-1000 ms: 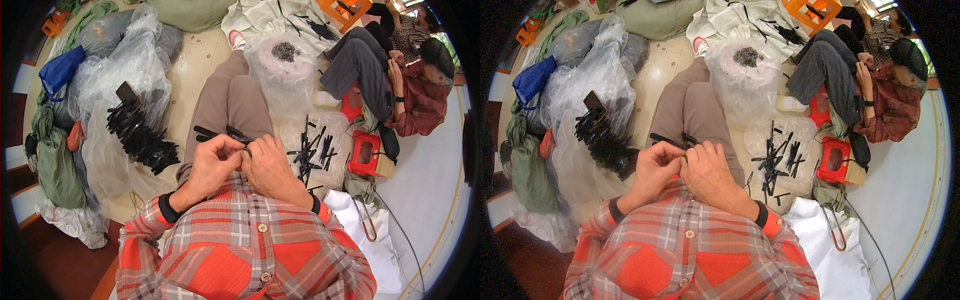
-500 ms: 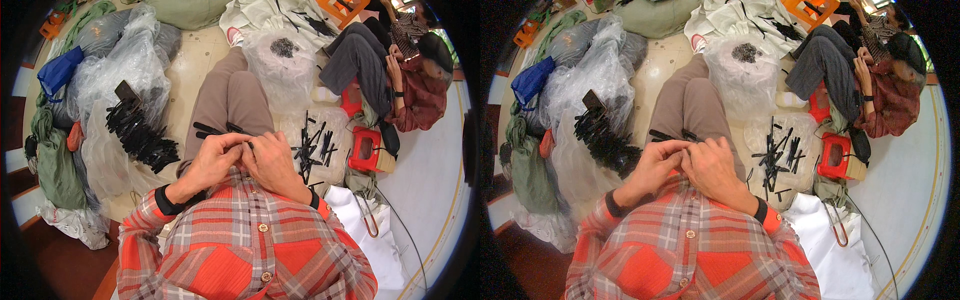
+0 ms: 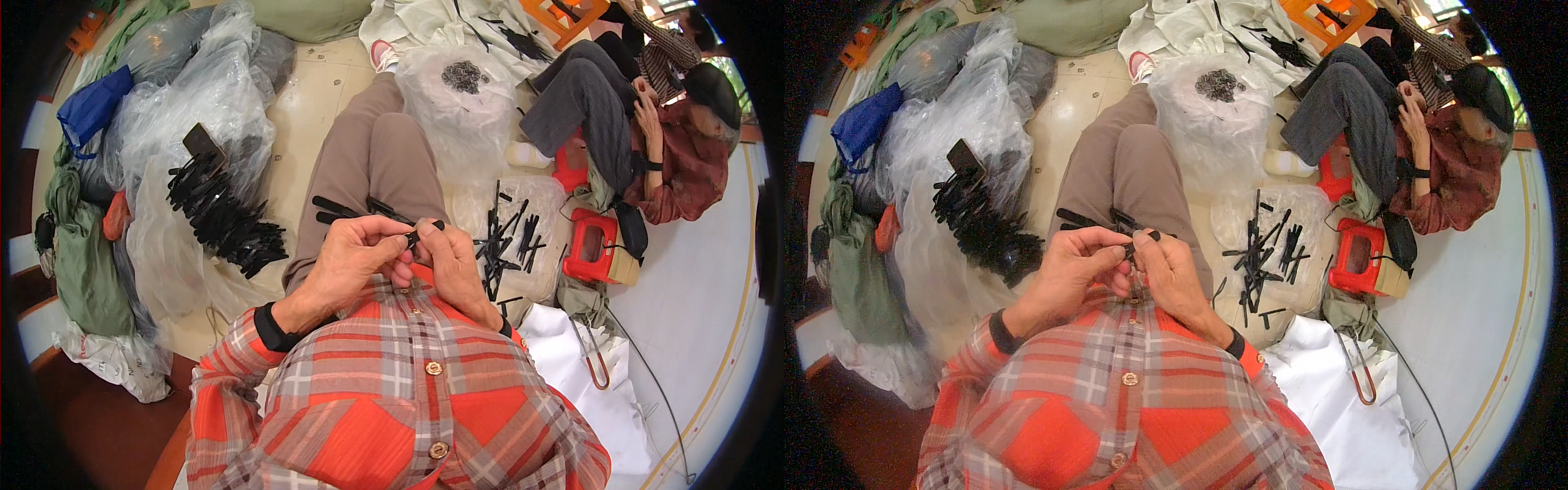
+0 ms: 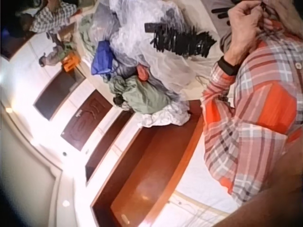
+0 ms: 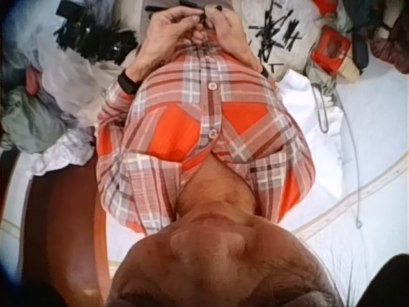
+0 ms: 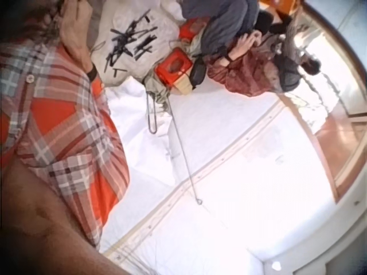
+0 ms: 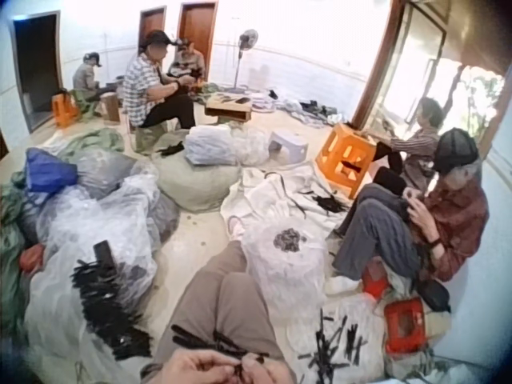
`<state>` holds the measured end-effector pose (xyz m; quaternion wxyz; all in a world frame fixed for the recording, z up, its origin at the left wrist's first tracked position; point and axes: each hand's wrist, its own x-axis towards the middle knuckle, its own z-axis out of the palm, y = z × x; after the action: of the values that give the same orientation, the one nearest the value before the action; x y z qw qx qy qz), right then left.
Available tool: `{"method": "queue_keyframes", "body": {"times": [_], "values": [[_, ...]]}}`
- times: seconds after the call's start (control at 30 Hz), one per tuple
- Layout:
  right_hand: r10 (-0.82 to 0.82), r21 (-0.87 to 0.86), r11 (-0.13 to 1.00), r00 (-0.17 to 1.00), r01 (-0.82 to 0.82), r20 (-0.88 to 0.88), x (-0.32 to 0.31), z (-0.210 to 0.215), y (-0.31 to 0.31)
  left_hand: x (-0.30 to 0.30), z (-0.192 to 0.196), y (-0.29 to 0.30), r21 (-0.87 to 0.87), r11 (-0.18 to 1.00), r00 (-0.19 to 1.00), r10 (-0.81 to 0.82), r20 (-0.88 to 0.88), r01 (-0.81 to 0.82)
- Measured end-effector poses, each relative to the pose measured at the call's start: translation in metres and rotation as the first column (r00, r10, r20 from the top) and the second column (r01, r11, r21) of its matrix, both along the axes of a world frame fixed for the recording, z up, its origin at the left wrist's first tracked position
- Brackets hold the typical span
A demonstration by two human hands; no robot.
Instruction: Assembling small black plastic components by hand.
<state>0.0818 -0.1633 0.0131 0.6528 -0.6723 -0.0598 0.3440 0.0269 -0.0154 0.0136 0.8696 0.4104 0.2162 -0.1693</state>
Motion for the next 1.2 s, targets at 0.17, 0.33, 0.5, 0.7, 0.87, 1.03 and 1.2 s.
{"method": "queue_keyframes", "body": {"times": [0.17,0.33,0.5,0.7,0.87,1.03,1.2], "values": [[0.059,-0.017,0.998,0.991,-0.057,0.123,0.001,-0.007,-0.001,0.0,-0.003,0.003,0.007,1.0,1.0,0.006,-0.017,-0.006],[0.097,-0.072,0.994,0.984,-0.088,0.148,0.005,-0.001,0.002,-0.001,-0.006,0.004,-0.064,0.998,1.0,0.022,0.005,-0.022],[0.198,-0.211,0.97,0.9,-0.122,0.389,0.007,0.001,0.003,-0.002,-0.007,0.004,0.017,1.0,1.0,0.003,0.013,-0.003],[0.527,-0.531,0.846,0.247,-0.056,0.813,0.011,0.016,0.013,-0.004,-0.005,0.0,0.334,0.94,0.984,0.008,0.177,-0.068],[0.578,-0.569,0.815,0.098,-0.106,0.81,0.008,0.022,0.02,-0.002,-0.01,0.006,0.717,0.693,0.929,-0.212,0.303,-0.076],[0.251,-0.291,0.955,0.699,-0.064,0.67,0.023,0.021,-0.004,-0.006,-0.019,0.015,0.033,0.995,0.982,0.089,0.168,-0.096],[0.32,-0.259,0.947,0.651,-0.191,0.688,0.014,0.015,0.012,-0.007,-0.02,0.012,0.066,0.991,0.97,0.095,0.224,-0.113]]}}
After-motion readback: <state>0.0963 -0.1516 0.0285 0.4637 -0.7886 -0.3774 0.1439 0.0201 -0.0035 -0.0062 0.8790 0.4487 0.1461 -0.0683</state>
